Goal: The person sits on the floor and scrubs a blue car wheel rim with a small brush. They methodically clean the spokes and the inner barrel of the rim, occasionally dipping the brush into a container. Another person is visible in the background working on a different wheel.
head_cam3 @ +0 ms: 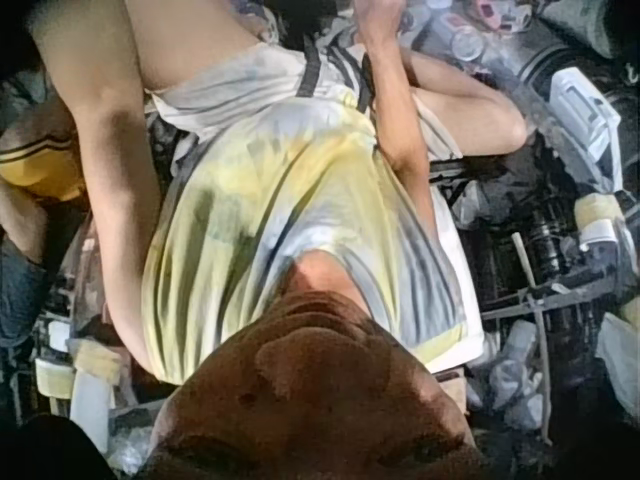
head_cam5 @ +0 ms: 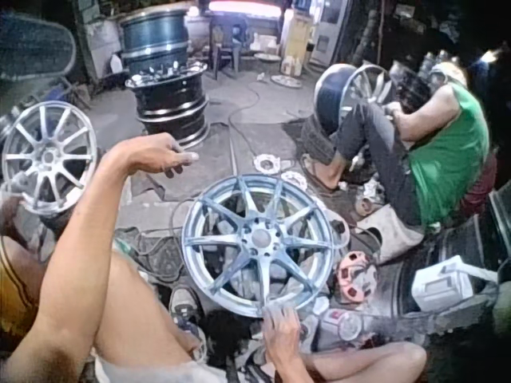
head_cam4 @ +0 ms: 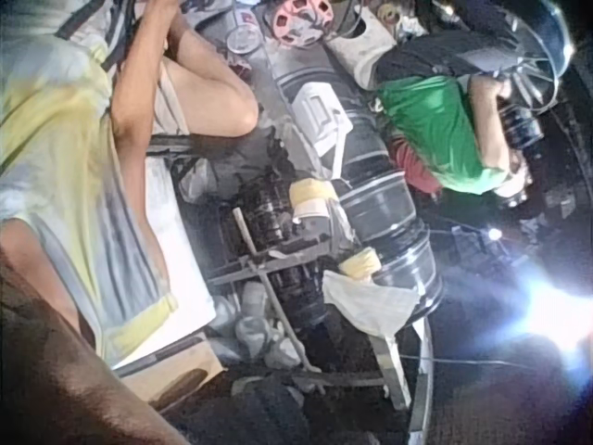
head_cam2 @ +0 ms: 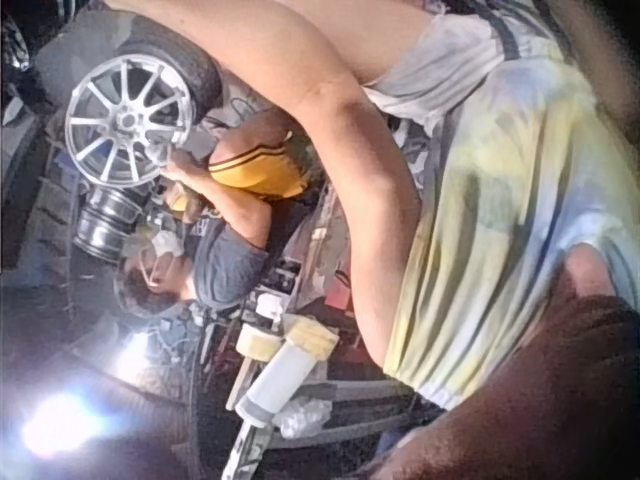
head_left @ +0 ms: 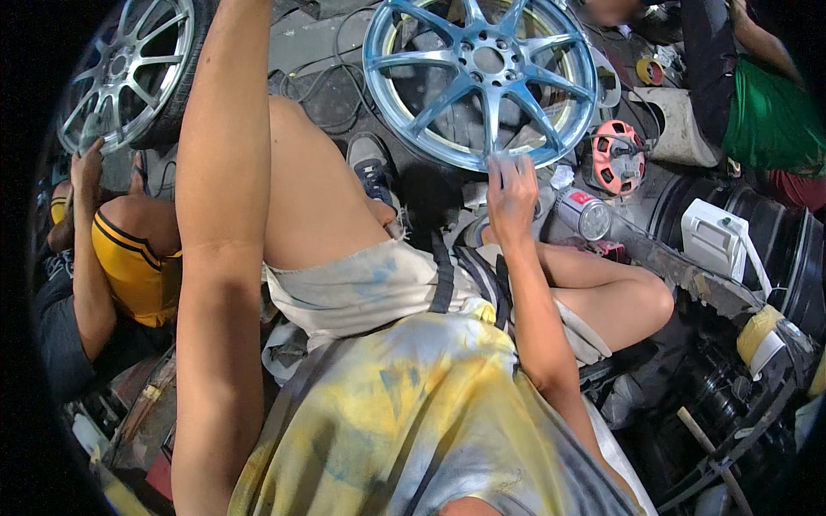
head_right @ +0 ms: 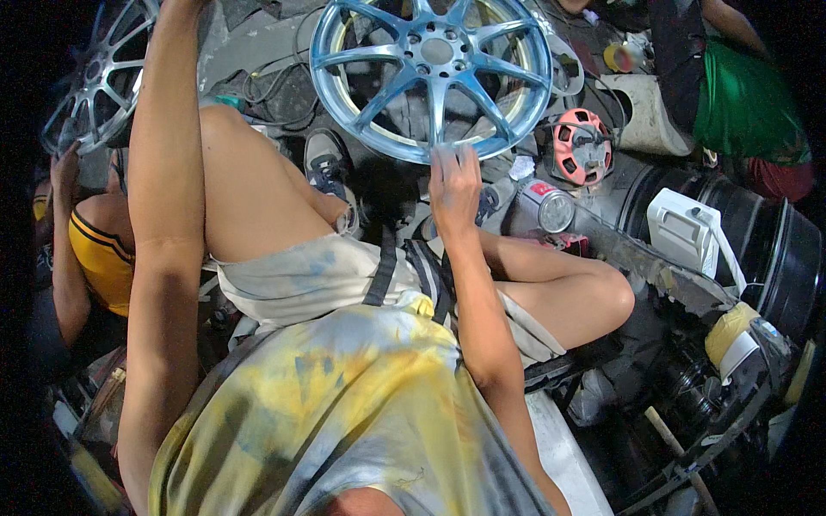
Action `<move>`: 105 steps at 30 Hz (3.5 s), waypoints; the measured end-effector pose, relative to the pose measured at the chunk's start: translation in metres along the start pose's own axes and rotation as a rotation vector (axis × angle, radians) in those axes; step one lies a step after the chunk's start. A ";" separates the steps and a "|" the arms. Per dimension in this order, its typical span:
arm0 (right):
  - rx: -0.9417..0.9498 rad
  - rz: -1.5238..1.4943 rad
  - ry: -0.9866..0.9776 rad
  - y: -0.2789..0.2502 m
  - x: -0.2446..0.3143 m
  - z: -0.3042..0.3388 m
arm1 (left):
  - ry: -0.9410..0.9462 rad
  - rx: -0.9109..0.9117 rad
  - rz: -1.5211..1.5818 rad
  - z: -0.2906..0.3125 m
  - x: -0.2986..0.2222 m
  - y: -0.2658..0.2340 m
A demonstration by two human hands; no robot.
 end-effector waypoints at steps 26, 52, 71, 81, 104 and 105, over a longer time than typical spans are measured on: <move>-0.069 0.037 0.305 -0.002 -0.022 0.001 | -0.034 0.123 -0.038 0.026 -0.023 0.003; 0.068 0.015 0.140 0.014 -0.039 -0.029 | 0.209 0.047 -0.160 0.013 -0.066 0.013; -0.007 0.169 0.372 0.000 -0.030 0.008 | 0.229 0.004 -0.263 0.017 -0.059 0.006; 0.086 0.203 0.231 0.010 -0.016 0.000 | 0.230 0.030 -0.243 0.023 -0.055 -0.001; 0.558 0.296 0.191 0.040 -0.042 -0.054 | 0.248 0.128 -0.247 0.033 -0.065 0.005; 0.591 0.301 0.196 0.040 -0.043 -0.049 | 0.273 0.116 -0.226 0.032 -0.065 0.003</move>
Point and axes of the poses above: each hand's wrist, its own z-axis away from the middle knuckle, its own y-axis out of the palm, x = y × z, the point moved 9 cm from there along -z, towards the middle knuckle, and after that the axes turned 10 degrees about -x, right-handed, at the moved point
